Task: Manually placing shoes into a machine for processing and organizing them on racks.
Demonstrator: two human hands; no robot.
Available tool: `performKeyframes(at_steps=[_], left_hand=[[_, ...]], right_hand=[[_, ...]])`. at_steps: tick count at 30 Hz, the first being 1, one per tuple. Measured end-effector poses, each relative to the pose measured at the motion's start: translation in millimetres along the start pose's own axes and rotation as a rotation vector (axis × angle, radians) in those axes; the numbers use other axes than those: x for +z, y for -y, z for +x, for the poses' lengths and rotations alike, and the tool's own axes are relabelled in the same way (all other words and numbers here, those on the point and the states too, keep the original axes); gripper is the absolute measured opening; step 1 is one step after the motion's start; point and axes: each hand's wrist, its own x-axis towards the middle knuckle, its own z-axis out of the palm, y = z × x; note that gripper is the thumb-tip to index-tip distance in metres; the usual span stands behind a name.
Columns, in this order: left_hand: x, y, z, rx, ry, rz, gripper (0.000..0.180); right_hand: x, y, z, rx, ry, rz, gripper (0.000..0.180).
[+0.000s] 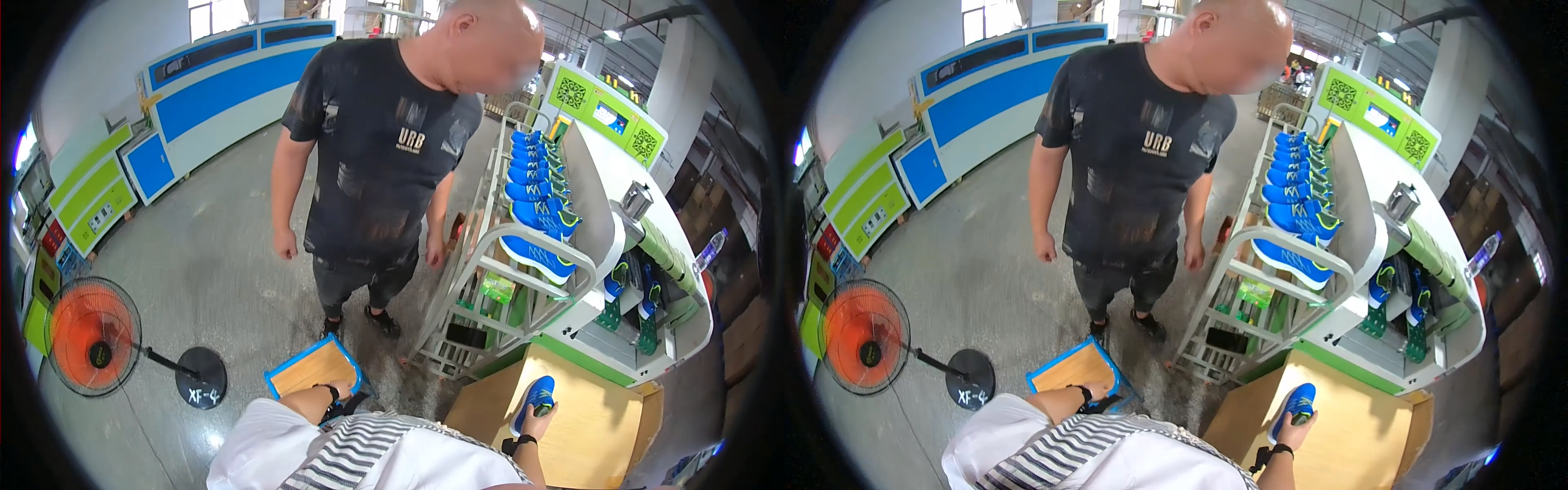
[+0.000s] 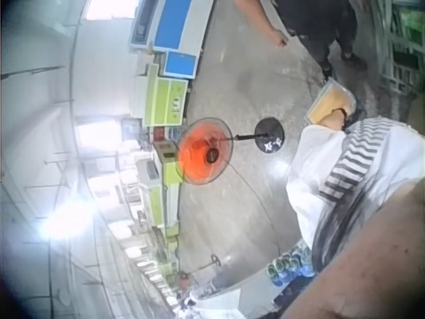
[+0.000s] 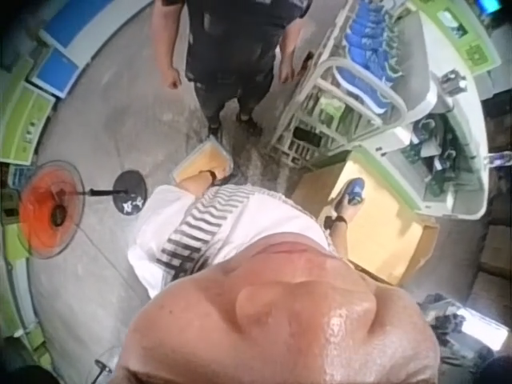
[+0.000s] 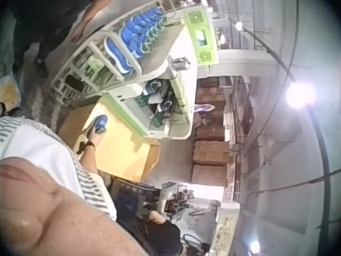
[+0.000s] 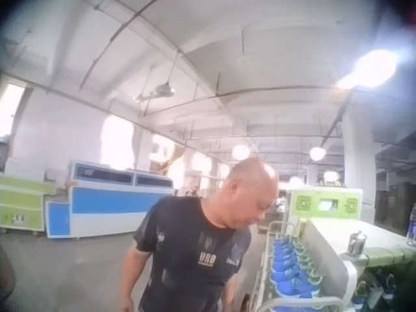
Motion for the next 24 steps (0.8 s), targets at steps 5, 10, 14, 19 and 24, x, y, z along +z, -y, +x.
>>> performKeyframes(at_steps=[5,10,14,19,24], left_hand=[[73.5,88.4,-56.2,-0.307,0.013,0.008,0.031],[145.8,154.7,-155.6,-0.641,-0.015,0.053,0.030],[219.5,203.3,-233.9,-0.916,-0.012,0.041,0.030],[328.9,242.2,-357.6,-1.178,-0.059,0.156,0.030],[474.1,269.1,-500.5,-1.453,-0.098,0.220,0.030]], right_hand=[[0.5,-3.9,4.7,0.013,-0.037,-0.030,0.086],[5.9,-3.3,7.7,0.006,-0.027,-0.024,0.083],[-3.0,-5.3,6.4,0.001,-0.045,0.038,0.082],[6.8,-2.2,2.1,0.002,-0.059,-0.037,0.082],[6.7,-3.5,6.3,0.019,-0.051,-0.002,0.082]])
